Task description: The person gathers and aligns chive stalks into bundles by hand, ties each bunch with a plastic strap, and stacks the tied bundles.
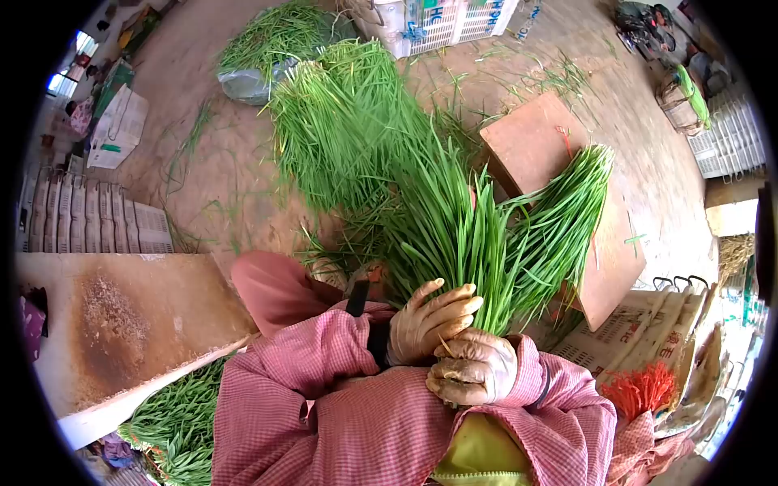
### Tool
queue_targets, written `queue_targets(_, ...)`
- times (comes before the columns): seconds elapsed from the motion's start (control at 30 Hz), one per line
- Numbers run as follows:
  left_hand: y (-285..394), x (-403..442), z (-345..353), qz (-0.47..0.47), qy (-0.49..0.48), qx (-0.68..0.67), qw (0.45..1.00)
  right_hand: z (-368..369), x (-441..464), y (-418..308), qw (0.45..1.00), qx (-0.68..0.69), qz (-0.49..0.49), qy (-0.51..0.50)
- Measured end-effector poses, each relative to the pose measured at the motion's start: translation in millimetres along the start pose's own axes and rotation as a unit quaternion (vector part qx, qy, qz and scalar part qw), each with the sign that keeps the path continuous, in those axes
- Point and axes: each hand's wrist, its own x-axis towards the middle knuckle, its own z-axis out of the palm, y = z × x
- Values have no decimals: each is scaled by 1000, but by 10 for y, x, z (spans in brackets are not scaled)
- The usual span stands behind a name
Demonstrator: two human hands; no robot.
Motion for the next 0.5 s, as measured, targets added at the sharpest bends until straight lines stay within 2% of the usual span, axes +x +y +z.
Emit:
queue_targets(0.03,-148,-39,-146,43,-134,-3,990,-2,8,15,1000,-2,6,3)
queue_targets(0.1,-306,-52,-389,29,-187,8,982,0,37,47,999,-5,-27,-22)
queue_targets(0.17,-205,138,-749,-76,-186,-70,977,47,137,64,1000,10,-17,6)
queue_targets(0.23,-192,324,-933,-19,-204,-37,978,58,417,83,997,30,-15,63)
queue_targets(0.3,-191,651,-987,34,-188,42,981,-80,876,139,974,187,-18,125)
queue_targets(0.33,-192,633,-935,-35,-107,-86,990,-197,1105,195,974,182,-29,129)
queue_targets(0.37,-189,615,-885,-81,-10,-220,972,-326,1351,260,948,285,76,118)
queue_targets(0.4,-252,600,-934,-139,-39,-391,909,-433,1577,313,900,386,178,97)
queue_targets(0.43,-313,580,-998,-190,-62,-546,814,-428,1701,387,859,447,236,83)
queue_targets(0.47,-384,556,-1067,-232,-82,-680,691,-423,1824,459,809,503,294,76)
queue_targets(0.5,-372,515,-1022,-288,-21,-689,665,-298,1852,609,785,529,313,84)
